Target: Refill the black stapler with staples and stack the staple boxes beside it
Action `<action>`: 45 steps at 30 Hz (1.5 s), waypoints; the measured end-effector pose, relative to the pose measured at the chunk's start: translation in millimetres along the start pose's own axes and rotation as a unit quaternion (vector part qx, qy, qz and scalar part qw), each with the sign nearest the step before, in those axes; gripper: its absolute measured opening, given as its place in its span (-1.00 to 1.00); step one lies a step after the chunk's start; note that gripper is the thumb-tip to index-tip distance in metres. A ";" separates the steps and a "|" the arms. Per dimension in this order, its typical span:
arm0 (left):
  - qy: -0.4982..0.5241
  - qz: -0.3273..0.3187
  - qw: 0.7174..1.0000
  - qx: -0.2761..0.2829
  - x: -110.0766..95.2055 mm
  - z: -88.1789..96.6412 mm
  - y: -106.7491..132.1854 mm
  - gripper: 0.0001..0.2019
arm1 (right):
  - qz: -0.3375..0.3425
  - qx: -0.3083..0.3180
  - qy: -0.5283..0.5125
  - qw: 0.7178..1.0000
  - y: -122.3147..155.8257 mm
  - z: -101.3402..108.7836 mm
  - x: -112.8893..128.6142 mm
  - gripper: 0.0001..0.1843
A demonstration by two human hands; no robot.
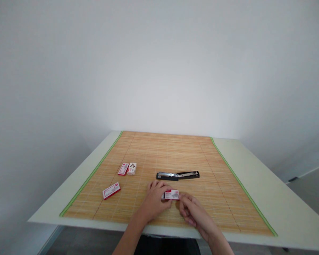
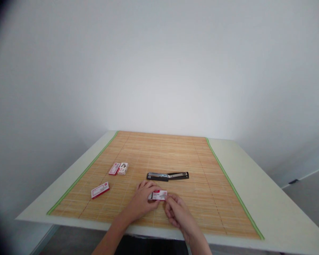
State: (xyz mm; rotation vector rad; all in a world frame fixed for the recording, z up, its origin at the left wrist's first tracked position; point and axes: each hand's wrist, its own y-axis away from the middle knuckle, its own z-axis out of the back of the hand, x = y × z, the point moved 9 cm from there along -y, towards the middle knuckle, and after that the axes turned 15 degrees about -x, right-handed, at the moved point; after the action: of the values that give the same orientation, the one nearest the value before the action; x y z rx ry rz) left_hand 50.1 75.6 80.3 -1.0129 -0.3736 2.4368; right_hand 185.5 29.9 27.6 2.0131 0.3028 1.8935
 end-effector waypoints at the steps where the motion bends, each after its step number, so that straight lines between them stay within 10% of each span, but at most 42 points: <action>1: 0.003 0.000 1.000 0.002 2.1 0.7 1.1 -0.62 | -0.002 0.003 0.006 1.000 0.3 3.4 1.0 -0.50; 7: -0.021 0.058 0.998 -0.017 32.4 19.4 15.2 -0.41 | 0.095 -0.086 0.085 0.988 -16.2 44.5 12.6 -0.39; 13: -0.022 0.044 0.999 -0.001 32.0 23.2 19.2 -0.65 | 0.242 -0.030 0.300 0.922 -16.4 24.3 36.2 -0.49; 22: -0.029 0.043 0.999 -0.017 38.7 28.8 22.6 -0.68 | 0.274 -0.060 0.380 0.881 -12.3 47.7 44.7 -0.56; 27: -0.026 0.038 0.999 -0.022 36.3 29.3 22.2 -0.68 | 0.308 -0.059 0.406 0.858 -5.5 18.1 68.6 -0.72; 34: -0.032 0.039 0.998 -0.028 33.2 31.8 21.3 -0.68 | 0.358 -0.040 0.555 0.750 -8.9 -38.8 80.8 -0.81; 45: -0.016 0.043 0.999 -0.026 34.8 31.3 21.7 -0.68 | 0.358 -0.030 0.577 0.733 -9.3 -35.2 95.1 -0.78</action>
State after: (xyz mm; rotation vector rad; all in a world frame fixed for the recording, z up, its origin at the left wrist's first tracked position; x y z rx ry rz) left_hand -0.8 73.1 72.3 -1.0336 -0.4142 2.5350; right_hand 159.0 79.8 112.3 0.5864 -0.3237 3.3738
